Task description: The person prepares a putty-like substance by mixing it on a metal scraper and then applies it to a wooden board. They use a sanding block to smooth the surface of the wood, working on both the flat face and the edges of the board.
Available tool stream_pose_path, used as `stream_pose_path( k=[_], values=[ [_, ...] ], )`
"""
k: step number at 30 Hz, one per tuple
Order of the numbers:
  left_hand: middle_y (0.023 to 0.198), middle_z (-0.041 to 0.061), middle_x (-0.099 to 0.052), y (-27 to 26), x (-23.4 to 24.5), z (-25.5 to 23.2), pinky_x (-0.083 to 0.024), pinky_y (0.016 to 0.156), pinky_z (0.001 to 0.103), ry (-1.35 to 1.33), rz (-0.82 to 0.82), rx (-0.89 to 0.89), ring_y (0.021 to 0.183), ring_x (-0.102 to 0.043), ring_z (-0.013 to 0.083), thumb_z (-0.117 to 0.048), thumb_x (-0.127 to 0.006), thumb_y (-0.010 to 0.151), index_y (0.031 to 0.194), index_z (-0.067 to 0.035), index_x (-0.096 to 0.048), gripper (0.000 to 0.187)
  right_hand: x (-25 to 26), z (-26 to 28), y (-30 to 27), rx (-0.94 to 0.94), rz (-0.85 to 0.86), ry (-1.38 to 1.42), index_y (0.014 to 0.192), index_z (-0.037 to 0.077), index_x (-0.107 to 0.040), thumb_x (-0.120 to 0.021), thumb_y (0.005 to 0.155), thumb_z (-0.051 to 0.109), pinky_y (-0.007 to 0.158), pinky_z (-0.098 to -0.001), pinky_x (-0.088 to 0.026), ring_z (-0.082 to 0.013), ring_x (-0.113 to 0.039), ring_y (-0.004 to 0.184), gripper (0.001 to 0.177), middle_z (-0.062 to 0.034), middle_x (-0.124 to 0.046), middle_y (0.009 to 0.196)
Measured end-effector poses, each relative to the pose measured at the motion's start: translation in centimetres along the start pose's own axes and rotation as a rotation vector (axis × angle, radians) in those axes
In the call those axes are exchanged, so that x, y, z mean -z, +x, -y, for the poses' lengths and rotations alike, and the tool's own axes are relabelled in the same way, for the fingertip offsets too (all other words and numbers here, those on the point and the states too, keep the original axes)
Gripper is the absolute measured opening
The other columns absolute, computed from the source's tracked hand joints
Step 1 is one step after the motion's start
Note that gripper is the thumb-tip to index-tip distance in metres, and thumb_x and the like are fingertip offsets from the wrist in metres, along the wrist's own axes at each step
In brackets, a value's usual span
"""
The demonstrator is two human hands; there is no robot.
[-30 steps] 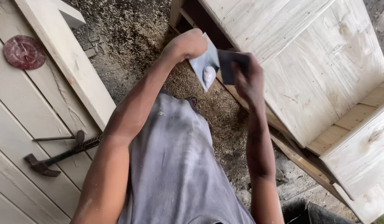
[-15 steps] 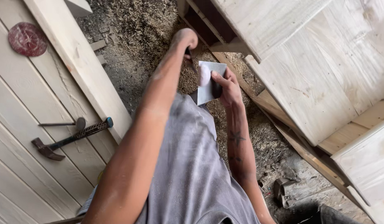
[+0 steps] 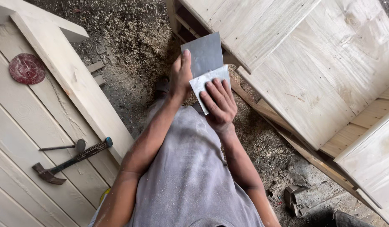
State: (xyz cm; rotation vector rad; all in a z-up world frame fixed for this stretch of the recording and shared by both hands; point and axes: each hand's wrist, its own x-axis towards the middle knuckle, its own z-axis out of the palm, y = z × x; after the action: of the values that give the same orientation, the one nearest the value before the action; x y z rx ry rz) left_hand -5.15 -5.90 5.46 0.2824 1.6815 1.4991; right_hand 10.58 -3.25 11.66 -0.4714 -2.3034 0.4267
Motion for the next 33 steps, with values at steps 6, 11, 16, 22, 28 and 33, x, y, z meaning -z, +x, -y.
stream_pose_path(
  k=[6,11,16,22,28,33],
  values=[
    [0.099,0.008,-0.072,-1.9,0.1,-1.7,-0.058,0.080,0.033,-0.070,-0.046,-0.085,0.091,-0.070,0.0184,-0.047,-0.035,0.107,0.117,0.000,-0.066,0.057,1.5,1.4,0.2,-0.110,-0.022,0.030,0.122,0.007,-0.072,-0.078,0.095,0.011,0.119,-0.0538,-0.046,-0.0353,-0.061,0.133,0.028,-0.0175,-0.068,0.132],
    [0.101,0.012,-0.069,-2.8,0.5,-2.9,-0.058,0.083,0.035,-0.281,0.011,-0.024,0.094,-0.066,0.0188,-0.045,-0.039,0.110,0.114,0.003,-0.067,0.056,2.0,1.5,-0.3,-0.199,-0.062,0.066,0.127,0.006,-0.069,-0.068,0.098,-0.005,0.121,-0.0530,-0.048,-0.0357,-0.059,0.137,0.031,-0.0190,-0.066,0.136],
    [0.101,0.010,-0.071,-2.6,1.6,-4.8,-0.067,0.077,0.037,-0.429,0.054,0.226,0.090,-0.073,0.0177,-0.041,-0.038,0.106,0.116,-0.003,-0.063,0.047,1.6,-0.5,-2.5,-0.258,0.036,0.047,0.132,0.007,-0.068,-0.061,0.095,-0.013,0.118,-0.0529,-0.049,-0.0346,-0.060,0.136,0.042,-0.0194,-0.067,0.137],
    [0.074,0.009,-0.057,0.1,3.0,-8.3,-0.041,0.043,0.037,0.457,0.050,0.171,0.055,-0.050,0.0179,-0.038,-0.035,0.110,0.116,-0.002,-0.068,0.049,4.1,-3.9,-0.6,-0.619,0.099,0.261,0.128,0.007,-0.069,-0.060,0.106,-0.002,0.070,-0.0314,-0.061,-0.0181,-0.073,0.087,0.026,-0.0168,-0.077,0.109],
    [0.074,0.008,-0.057,6.8,-0.7,-8.4,-0.039,0.042,0.035,1.079,0.591,0.026,0.052,-0.050,0.0159,-0.040,-0.034,0.109,0.115,-0.003,-0.066,0.049,2.3,-6.6,2.3,-0.795,0.448,0.300,0.125,0.005,-0.062,-0.057,0.107,0.014,0.068,-0.0293,-0.062,-0.0140,-0.074,0.080,0.020,-0.0108,-0.075,0.100],
    [0.073,0.006,-0.057,9.0,-3.0,-6.3,-0.038,0.040,0.034,1.475,0.724,0.072,0.051,-0.049,0.0142,-0.041,-0.033,0.109,0.115,-0.003,-0.065,0.050,-3.2,-7.9,-1.1,-1.038,0.377,0.623,0.118,0.003,-0.063,-0.067,0.101,0.021,0.081,-0.0374,-0.063,-0.0174,-0.072,0.087,0.026,-0.0098,-0.074,0.101]
  ],
)
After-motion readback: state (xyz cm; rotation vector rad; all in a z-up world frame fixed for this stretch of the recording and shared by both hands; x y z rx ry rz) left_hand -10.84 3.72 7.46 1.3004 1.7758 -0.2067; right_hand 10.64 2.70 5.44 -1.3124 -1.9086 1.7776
